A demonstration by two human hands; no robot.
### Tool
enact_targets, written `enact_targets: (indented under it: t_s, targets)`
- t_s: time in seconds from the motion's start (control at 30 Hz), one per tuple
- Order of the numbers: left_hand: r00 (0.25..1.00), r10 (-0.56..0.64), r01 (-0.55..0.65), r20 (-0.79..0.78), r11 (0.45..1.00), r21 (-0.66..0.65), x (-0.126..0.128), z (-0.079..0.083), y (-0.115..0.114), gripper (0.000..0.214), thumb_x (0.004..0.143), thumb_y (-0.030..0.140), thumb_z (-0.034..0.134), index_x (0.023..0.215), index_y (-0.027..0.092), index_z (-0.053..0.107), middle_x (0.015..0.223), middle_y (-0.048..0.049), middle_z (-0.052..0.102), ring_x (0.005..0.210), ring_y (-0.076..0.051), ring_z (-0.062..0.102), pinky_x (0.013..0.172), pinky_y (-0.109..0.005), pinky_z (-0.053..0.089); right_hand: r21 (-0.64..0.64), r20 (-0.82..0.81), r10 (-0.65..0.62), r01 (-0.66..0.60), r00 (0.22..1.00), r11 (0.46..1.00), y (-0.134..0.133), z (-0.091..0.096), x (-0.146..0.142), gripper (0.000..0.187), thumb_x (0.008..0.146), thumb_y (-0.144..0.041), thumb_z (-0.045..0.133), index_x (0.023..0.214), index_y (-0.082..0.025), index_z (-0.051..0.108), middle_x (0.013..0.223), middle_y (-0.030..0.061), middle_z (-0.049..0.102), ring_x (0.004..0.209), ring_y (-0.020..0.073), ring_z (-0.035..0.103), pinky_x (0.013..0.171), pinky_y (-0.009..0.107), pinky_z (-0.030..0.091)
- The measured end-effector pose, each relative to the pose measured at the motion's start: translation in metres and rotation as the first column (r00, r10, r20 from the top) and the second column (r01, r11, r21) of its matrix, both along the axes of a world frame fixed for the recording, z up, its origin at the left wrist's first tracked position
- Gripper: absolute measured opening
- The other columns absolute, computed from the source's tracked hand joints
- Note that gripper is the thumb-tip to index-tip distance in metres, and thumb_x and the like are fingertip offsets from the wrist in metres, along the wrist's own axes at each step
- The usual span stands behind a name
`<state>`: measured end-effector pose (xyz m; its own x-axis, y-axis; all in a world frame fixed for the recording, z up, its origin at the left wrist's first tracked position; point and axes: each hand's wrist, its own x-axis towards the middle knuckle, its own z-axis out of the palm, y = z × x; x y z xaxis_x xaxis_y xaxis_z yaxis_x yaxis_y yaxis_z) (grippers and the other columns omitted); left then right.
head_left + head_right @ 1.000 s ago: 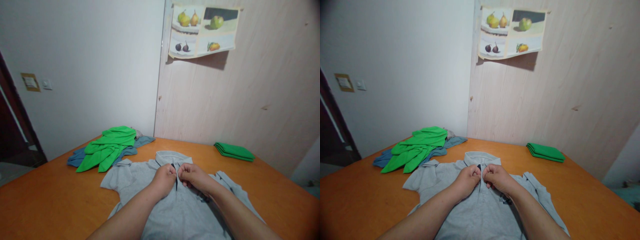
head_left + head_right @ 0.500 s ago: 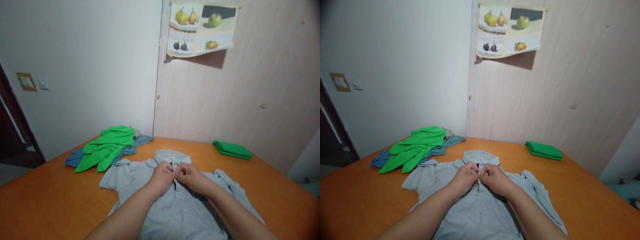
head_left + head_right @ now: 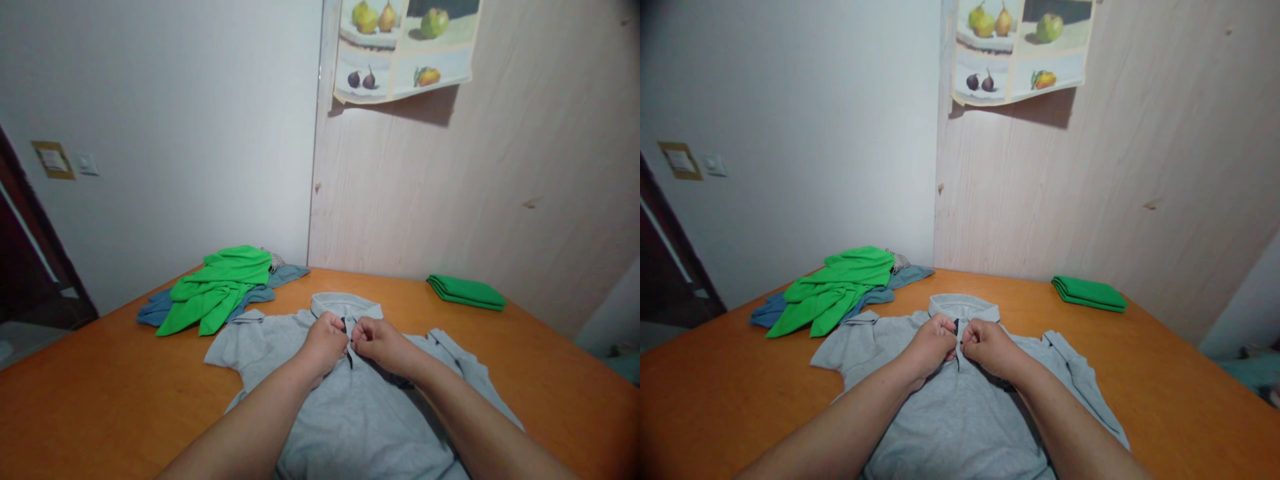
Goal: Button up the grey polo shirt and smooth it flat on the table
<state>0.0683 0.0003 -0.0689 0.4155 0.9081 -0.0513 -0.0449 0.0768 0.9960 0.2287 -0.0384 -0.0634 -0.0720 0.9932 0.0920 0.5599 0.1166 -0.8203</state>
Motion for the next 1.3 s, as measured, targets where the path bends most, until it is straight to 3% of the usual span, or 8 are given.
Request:
enact_targets:
  t_s: [0.2,0.53,0.8,1.03,1.17,1.3]
  targets:
    - [1.000,-0.018,0.018,0.023,1.000,0.022,-0.001,-0.003,0.000,0.034,0.069,0.016,0.070,0.092,0.021,0.046,0.054,0.0112,0.049,0.045,-0.008,0.045,0.046,-0.019,0.031,0.027,0.056,0.000,-0.002,0.998,1.000,-0.002,0.003,-0.003,0.005,0.070,-0.019,0.057,0.075,-0.019,0.058,0.060,-0.0056,0.051,0.054,0.0093,0.042,0.048,0.020,0.030]
    - [1.000,0.026,-0.026,0.010,1.000,0.002,0.001,-0.001,0.001,0.031,0.064,0.004,0.054,0.087,0.022,0.044,0.048,0.0112,0.048,0.041,-0.009,0.044,0.042,-0.019,0.027,0.002,0.008,0.032,-0.032,0.999,0.999,-0.003,0.002,-0.002,0.006,0.071,-0.020,0.058,0.077,-0.019,0.057,0.060,-0.0064,0.050,0.053,0.0082,0.041,0.047,0.020,0.028]
    - [0.998,0.063,-0.063,-0.002,0.997,0.032,-0.002,-0.005,0.004,0.032,0.061,0.005,0.055,0.086,0.021,0.045,0.051,0.0117,0.045,0.041,-0.007,0.043,0.043,-0.019,0.026,-0.040,-0.125,0.052,-0.057,0.991,0.998,-0.006,0.008,-0.007,0.010,0.073,-0.027,0.062,0.076,-0.020,0.055,0.057,-0.0071,0.049,0.050,0.0077,0.040,0.046,0.019,0.029]
    - [1.000,0.013,-0.014,0.027,0.999,0.039,-0.003,-0.003,0.003,0.036,0.062,0.002,0.053,0.090,0.022,0.043,0.051,0.0133,0.043,0.040,-0.006,0.036,0.042,-0.020,0.020,-0.108,-0.213,0.022,-0.045,0.977,0.993,-0.006,0.009,-0.007,0.008,0.072,-0.028,0.057,0.074,-0.021,0.056,0.058,-0.0047,0.056,0.049,0.0081,0.048,0.047,0.018,0.035]
    - [0.999,-0.045,0.045,-0.007,0.992,0.117,-0.003,-0.006,0.003,0.039,0.063,-0.001,0.052,0.091,0.023,0.040,0.051,0.0143,0.040,0.040,-0.007,0.032,0.042,-0.020,0.018,-0.180,-0.231,-0.027,-0.015,0.973,0.984,-0.005,0.008,-0.007,0.010,0.072,-0.030,0.058,0.073,-0.020,0.056,0.058,-0.0041,0.058,0.045,0.0077,0.049,0.044,0.018,0.034]
    - [0.986,-0.049,0.096,-0.157,0.947,0.305,-0.005,-0.008,0.003,0.041,0.061,-0.003,0.054,0.092,0.022,0.043,0.058,0.0119,0.045,0.048,-0.008,0.039,0.046,-0.019,0.023,-0.263,-0.222,-0.105,0.045,0.969,0.964,-0.008,0.011,-0.008,0.010,0.072,-0.030,0.056,0.071,-0.020,0.056,0.054,-0.0044,0.057,0.040,0.0068,0.044,0.039,0.018,0.027]
